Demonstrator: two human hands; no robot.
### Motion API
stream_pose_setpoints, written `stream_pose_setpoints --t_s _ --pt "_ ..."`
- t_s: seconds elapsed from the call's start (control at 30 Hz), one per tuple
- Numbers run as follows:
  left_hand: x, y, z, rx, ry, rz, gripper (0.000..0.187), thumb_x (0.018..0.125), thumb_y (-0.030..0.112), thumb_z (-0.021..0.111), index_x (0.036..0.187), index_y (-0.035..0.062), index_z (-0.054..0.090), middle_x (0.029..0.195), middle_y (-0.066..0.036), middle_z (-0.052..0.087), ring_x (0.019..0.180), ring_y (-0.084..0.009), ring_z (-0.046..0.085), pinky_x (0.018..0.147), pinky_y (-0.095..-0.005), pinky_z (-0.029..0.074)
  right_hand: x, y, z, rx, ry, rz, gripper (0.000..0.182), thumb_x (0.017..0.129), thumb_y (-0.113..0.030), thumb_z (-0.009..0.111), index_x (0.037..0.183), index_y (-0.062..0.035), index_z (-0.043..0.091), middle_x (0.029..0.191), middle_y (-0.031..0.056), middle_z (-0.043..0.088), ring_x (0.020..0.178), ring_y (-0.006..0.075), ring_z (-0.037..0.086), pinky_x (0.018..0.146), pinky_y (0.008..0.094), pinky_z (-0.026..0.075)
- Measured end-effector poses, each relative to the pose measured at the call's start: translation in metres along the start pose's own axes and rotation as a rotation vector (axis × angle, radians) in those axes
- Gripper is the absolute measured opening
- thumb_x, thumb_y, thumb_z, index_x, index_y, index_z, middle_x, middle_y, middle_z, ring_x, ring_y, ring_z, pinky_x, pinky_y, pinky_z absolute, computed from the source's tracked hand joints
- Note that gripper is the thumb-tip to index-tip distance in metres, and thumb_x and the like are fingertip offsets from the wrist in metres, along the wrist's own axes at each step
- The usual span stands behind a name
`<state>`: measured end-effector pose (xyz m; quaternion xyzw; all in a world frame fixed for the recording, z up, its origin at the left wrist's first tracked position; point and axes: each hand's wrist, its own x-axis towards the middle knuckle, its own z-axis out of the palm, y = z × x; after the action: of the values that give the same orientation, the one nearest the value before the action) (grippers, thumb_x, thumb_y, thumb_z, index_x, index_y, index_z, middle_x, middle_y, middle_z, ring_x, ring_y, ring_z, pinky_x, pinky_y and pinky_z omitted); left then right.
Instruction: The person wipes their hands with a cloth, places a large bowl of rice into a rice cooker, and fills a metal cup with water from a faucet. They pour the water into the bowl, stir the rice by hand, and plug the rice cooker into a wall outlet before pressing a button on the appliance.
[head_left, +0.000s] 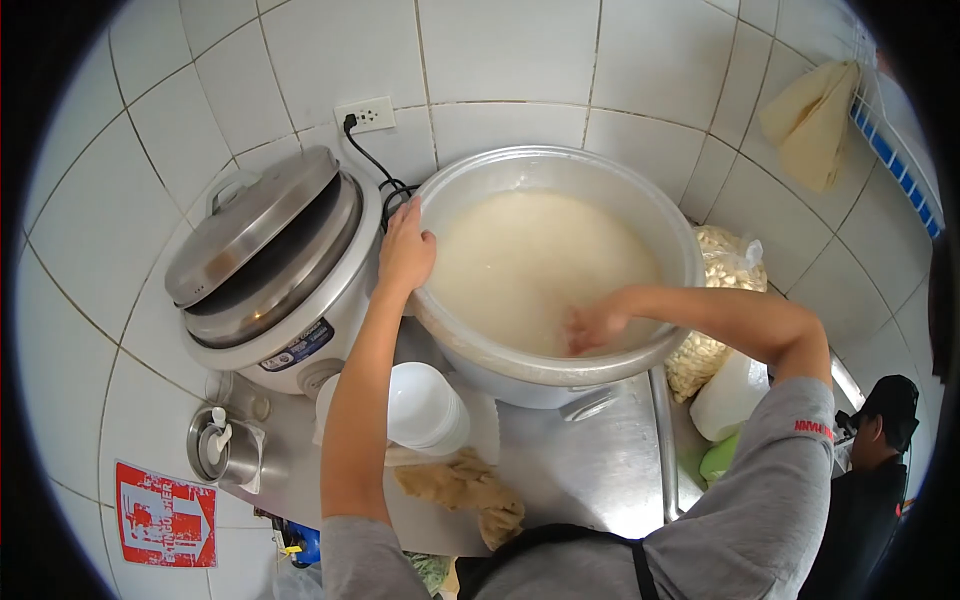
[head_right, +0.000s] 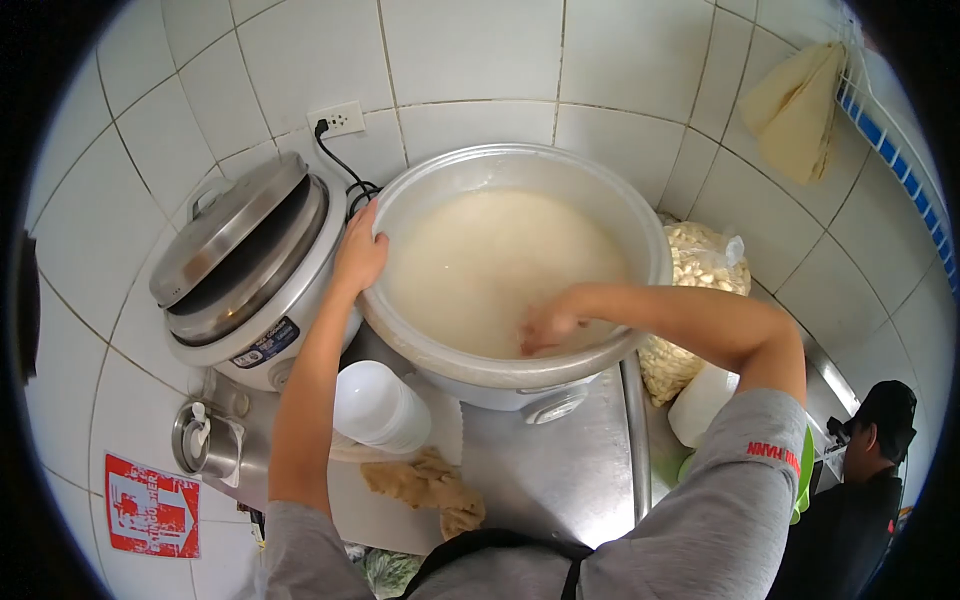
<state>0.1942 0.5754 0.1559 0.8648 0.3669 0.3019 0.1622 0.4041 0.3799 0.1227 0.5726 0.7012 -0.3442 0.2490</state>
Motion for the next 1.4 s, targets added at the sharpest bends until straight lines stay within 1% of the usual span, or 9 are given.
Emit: stream_pose_setpoints --t_s 0.1,0.2,0.3,0.6,0.83,0.9,1.03,1.1,1.4 --pt "0.002 -0.002 0.000 0.001 0.009 0.013 0.054 0.080 0.010 0.041 0.132 0.0049 0.029 0.133 -0.018 0.033 0.122 -0.0298 0.032 0.100 -0.0374 0.030 -0.040 -0.030 -0.007 0.450 -0.274 0.122 0.049 0.088 -0.042 0.035 0.128 -0.0143 0.040 0.128 0.0129 0.039 0.112 0.0323 0.041 0.078 0.0449 0.047" --pt "0.002 -0.004 0.003 0.026 0.009 0.035 0.053 0.080 0.010 0.041 0.131 0.0045 0.029 0.132 -0.018 0.034 0.122 -0.0301 0.032 0.099 -0.0372 0.030 -0.048 -0.037 -0.013 0.473 -0.289 0.155 0.046 0.087 -0.039 0.039 0.125 -0.0135 0.043 0.107 0.0107 0.054 0.098 0.0253 0.052 0.073 0.0422 0.048" --pt "0.003 -0.005 0.003 0.048 0.019 0.055 0.053 0.080 0.010 0.042 0.131 0.0041 0.030 0.132 -0.018 0.034 0.122 -0.0301 0.032 0.099 -0.0371 0.031 -0.022 -0.011 -0.024 0.486 -0.205 0.156 0.041 0.087 -0.038 0.044 0.119 -0.0128 0.048 0.091 0.0090 0.059 0.083 0.0219 0.058 0.069 0.0385 0.049" --pt "0.000 -0.003 0.000 0.026 0.051 0.089 0.053 0.078 0.008 0.044 0.129 0.0006 0.031 0.131 -0.018 0.035 0.121 -0.0308 0.033 0.099 -0.0372 0.030 0.056 0.052 -0.122 0.579 -0.118 0.191 0.033 0.081 -0.031 0.054 0.105 -0.0076 0.056 0.084 0.0093 0.061 0.075 0.0205 0.060 0.066 0.0371 0.050" --pt "0.001 -0.004 0.000 0.009 0.030 0.064 0.052 0.078 0.008 0.042 0.128 -0.0007 0.032 0.131 -0.018 0.035 0.120 -0.0311 0.034 0.099 -0.0370 0.030 0.100 0.083 -0.173 0.369 0.265 0.284 0.035 0.076 -0.035 0.058 0.105 -0.0136 0.058 0.101 0.0077 0.058 0.088 0.0230 0.058 0.067 0.0397 0.052" --pt "0.001 -0.004 0.000 0.005 0.026 0.063 0.052 0.078 0.008 0.042 0.128 0.0000 0.032 0.131 -0.018 0.035 0.120 -0.0315 0.035 0.099 -0.0372 0.031 0.105 0.086 -0.179 0.206 0.371 0.322 0.045 0.076 -0.040 0.055 0.117 -0.0194 0.052 0.122 0.0066 0.047 0.108 0.0263 0.047 0.075 0.0418 0.050" --pt "0.001 -0.004 0.002 -0.003 0.038 0.053 0.051 0.078 0.009 0.042 0.128 0.0021 0.034 0.130 -0.019 0.035 0.119 -0.0321 0.036 0.098 -0.0378 0.032 0.102 0.081 -0.180 0.083 0.402 0.312 0.055 0.078 -0.043 0.049 0.129 -0.0214 0.040 0.136 0.0058 0.032 0.121 0.0277 0.035 0.082 0.0433 0.047" --pt "0.001 -0.004 0.001 -0.010 0.040 0.053 0.051 0.079 0.009 0.042 0.128 0.0025 0.034 0.130 -0.019 0.035 0.119 -0.0321 0.036 0.097 -0.0378 0.032 0.101 0.080 -0.168 0.062 0.513 0.226 0.056 0.080 -0.050 0.044 0.122 -0.0133 0.047 0.129 0.0104 0.042 0.109 0.0316 0.047 0.099 0.0422 0.030" --pt "0.001 0.001 0.000 -0.058 0.106 0.032 0.045 0.081 0.011 0.042 0.126 0.0025 0.038 0.128 -0.018 0.039 0.114 -0.0327 0.041 0.094 -0.0383 0.035 -0.011 0.022 -0.171 0.105 0.399 0.200 0.051 0.081 -0.049 0.043 0.126 -0.0235 0.044 0.130 0.0057 0.042 0.106 0.0263 0.050 0.068 0.0383 0.051"
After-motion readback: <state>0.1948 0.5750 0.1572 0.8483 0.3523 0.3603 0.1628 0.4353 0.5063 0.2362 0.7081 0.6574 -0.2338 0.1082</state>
